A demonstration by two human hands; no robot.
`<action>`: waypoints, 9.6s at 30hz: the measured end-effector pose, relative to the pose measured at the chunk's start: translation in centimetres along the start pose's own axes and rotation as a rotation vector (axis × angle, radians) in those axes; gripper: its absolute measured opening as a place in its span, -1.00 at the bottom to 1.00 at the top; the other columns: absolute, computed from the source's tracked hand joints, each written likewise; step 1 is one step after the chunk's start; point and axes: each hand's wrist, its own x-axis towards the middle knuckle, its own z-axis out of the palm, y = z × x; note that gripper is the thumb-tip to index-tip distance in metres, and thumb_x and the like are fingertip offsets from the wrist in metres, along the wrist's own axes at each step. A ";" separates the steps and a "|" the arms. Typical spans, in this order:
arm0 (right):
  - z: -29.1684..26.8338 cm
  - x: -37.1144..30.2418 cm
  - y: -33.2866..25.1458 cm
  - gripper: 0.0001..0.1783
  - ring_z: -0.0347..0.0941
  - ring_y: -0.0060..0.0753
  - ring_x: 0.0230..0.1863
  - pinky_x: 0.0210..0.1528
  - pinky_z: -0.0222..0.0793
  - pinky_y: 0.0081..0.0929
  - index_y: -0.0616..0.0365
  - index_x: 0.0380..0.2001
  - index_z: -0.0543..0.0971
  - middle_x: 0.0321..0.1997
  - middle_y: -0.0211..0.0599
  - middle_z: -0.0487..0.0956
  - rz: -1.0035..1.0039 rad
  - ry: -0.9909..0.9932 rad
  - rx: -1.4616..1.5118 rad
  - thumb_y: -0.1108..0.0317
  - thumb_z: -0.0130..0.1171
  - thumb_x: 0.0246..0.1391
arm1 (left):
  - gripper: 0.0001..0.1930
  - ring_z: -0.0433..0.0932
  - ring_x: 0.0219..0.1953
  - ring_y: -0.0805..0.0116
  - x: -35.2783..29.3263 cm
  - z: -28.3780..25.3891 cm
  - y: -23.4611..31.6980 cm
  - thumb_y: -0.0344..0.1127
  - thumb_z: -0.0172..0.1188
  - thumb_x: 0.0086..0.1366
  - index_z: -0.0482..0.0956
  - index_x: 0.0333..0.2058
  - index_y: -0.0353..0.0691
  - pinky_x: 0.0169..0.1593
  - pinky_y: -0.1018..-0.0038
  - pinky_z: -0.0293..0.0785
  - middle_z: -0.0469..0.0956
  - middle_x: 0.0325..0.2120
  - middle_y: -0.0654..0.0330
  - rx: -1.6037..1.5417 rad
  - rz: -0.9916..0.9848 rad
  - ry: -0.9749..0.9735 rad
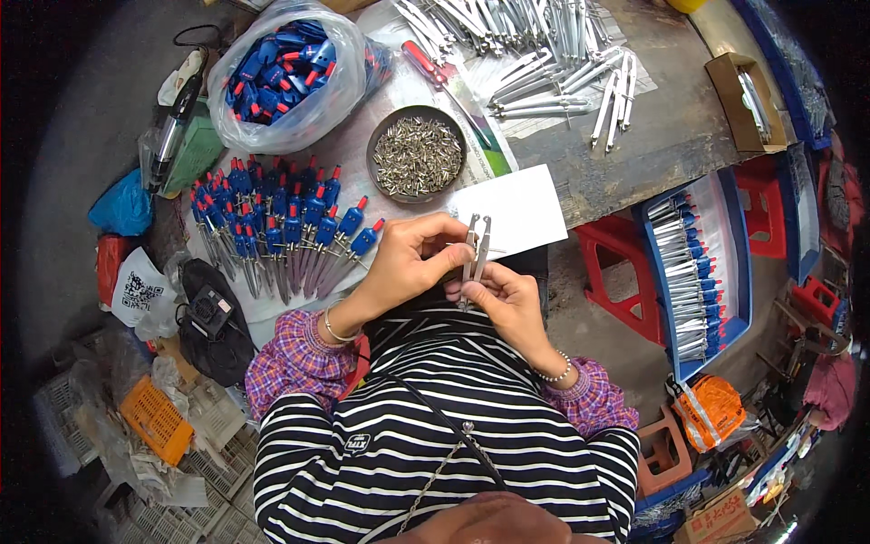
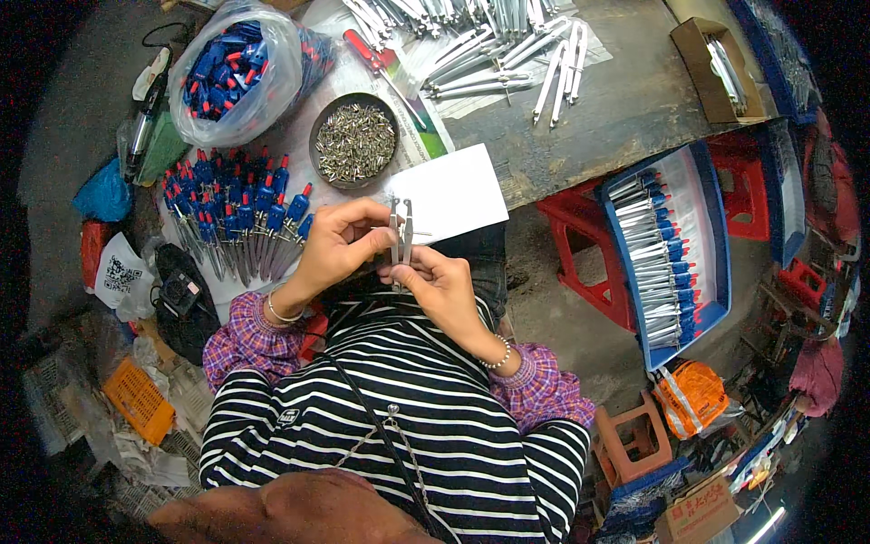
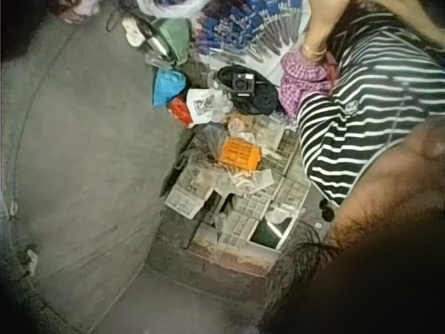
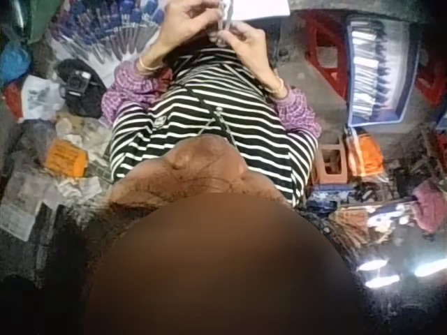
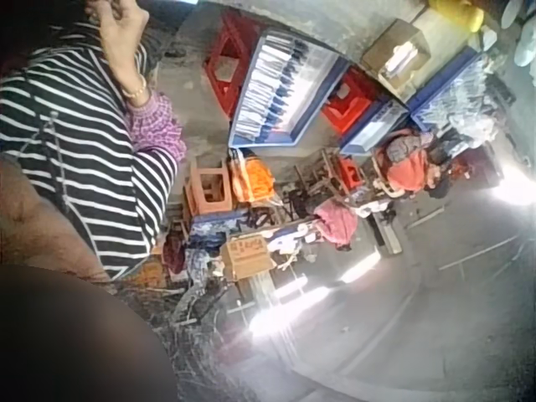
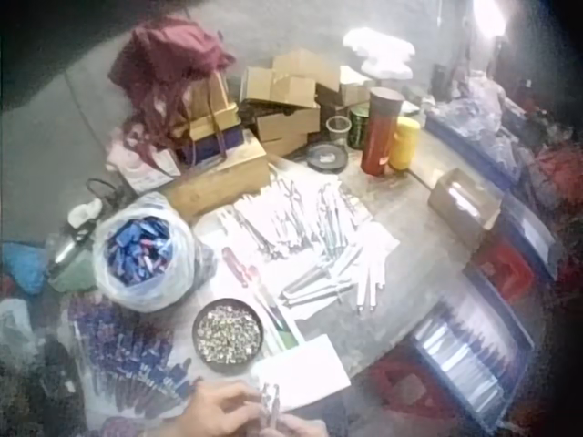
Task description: Assembling hand tools by inserting metal shafts into plastic handles at a workbench.
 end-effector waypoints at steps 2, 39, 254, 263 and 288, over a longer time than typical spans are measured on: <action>-0.1 0.0 -0.1 -0.76 0.55 -0.54 -0.31 -0.22 0.50 -0.62 0.42 -0.17 0.52 -0.36 -0.20 0.63 -0.021 -0.021 -0.082 0.55 0.09 0.08 | -0.91 0.44 -0.52 0.66 0.2 -0.4 0.3 -0.55 0.24 0.10 0.54 -0.40 -0.41 -0.45 0.70 0.40 0.51 -0.55 0.30 0.117 -0.026 -0.093; -0.6 0.2 -0.8 -0.85 0.31 -0.77 -0.64 -0.59 0.21 -0.70 0.29 -0.33 0.60 -0.61 -0.38 0.57 -0.065 -0.035 -0.334 0.47 0.11 0.05 | -0.85 0.43 -0.37 0.66 0.4 -1.2 -0.6 -0.43 0.20 0.20 0.53 -0.26 -0.35 -0.32 0.68 0.38 0.50 -0.41 0.34 0.029 -0.121 -0.243; 0.3 0.5 -0.5 -0.84 0.50 -0.62 -0.41 -0.30 0.43 -0.67 0.43 -0.33 0.56 -0.47 -0.27 0.61 0.057 -0.104 -0.225 0.53 0.05 0.10 | -0.89 0.37 -0.49 0.74 -0.2 -2.5 -0.8 -0.44 0.23 0.17 0.54 -0.36 -0.35 -0.46 0.73 0.29 0.50 -0.52 0.39 0.214 -0.123 -0.204; -0.5 0.6 0.5 -0.82 0.50 -0.64 -0.47 -0.39 0.44 -0.67 0.37 -0.29 0.57 -0.50 -0.30 0.61 0.031 -0.155 -0.190 0.48 0.08 0.08 | -0.83 0.44 -0.45 0.65 0.1 -2.1 0.3 -0.48 0.19 0.18 0.53 -0.24 -0.37 -0.39 0.71 0.36 0.52 -0.43 0.29 0.010 -0.089 -0.071; -4.1 -0.3 -2.3 -0.80 0.45 -0.62 -0.45 -0.34 0.39 -0.66 0.42 -0.26 0.49 -0.51 -0.36 0.52 -0.065 -0.065 -0.297 0.48 -0.04 0.17 | -0.89 0.51 -0.51 0.54 4.4 0.2 3.8 -0.54 0.21 0.08 0.59 -0.37 -0.39 -0.45 0.63 0.39 0.56 -0.49 0.17 0.295 0.196 -0.234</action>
